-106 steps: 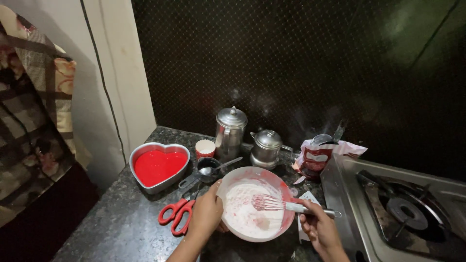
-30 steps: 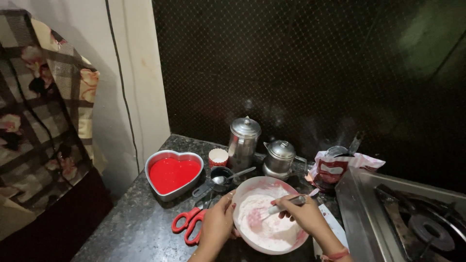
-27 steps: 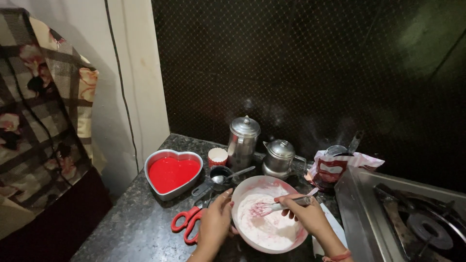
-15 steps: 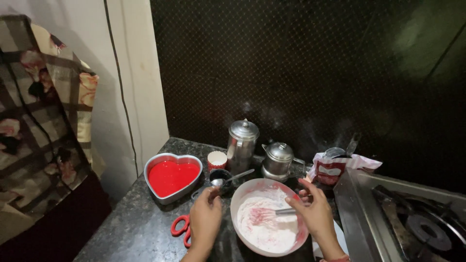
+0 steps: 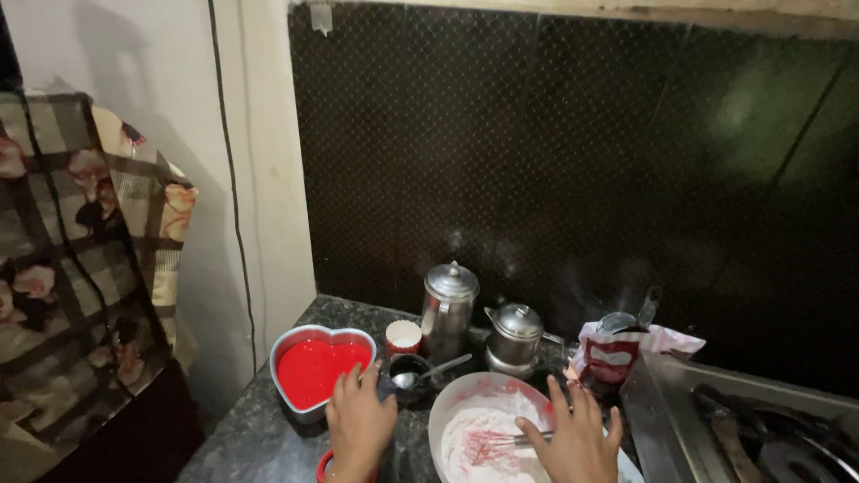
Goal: Preparing a red velvet cake batter by mixing dry ingredients and adding liquid.
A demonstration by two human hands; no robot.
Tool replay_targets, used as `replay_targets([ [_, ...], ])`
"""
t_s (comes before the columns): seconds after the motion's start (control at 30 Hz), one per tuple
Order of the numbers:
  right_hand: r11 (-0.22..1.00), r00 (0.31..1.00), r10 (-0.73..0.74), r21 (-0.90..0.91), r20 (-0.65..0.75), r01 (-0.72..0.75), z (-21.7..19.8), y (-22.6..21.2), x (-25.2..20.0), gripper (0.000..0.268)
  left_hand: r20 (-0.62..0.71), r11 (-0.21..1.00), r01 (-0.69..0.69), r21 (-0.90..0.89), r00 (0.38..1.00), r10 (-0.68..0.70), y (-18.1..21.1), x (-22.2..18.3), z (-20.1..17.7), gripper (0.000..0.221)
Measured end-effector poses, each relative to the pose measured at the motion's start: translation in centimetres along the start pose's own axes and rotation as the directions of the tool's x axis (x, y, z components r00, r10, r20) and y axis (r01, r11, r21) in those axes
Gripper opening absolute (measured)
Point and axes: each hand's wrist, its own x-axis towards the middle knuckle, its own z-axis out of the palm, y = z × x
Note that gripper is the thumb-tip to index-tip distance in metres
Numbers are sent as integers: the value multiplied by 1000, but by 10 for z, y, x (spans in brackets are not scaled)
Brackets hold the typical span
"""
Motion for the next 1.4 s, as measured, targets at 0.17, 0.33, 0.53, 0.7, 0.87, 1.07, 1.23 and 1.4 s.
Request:
replay_targets([
  [0.17,1000,996,-14,-23,90,16,-13,2,5,89,78,999,-32,36,997,29,9,2,-1,69],
  [0.33,1000,999,-5,20,33,4,-12,8,10,87,122,998,-60,-27,991,63,21,7,2,68],
  [0.53,998,999,-8,69,41,5,-13,17,18,89,151,973,-62,-224,984,98,44,14,-4,57],
  [0.7,996,993,13,88,117,-24,-9,19,21,85,152,962,-190,-198,963,222,63,26,9,35],
  [0.87,995,989,26,87,144,-39,-9,19,21,78,136,936,-300,-183,935,327,75,41,39,38],
  [1.07,992,994,27,123,110,-41,-2,25,24,68,176,886,-438,-152,870,461,78,63,80,53],
  [1.23,990,992,38,128,118,-54,-4,27,26,63,259,877,-472,-89,840,477,84,70,85,63],
  [1.4,937,995,25,350,-97,11,0,35,46,76,222,894,-441,-83,866,448,95,70,76,53],
])
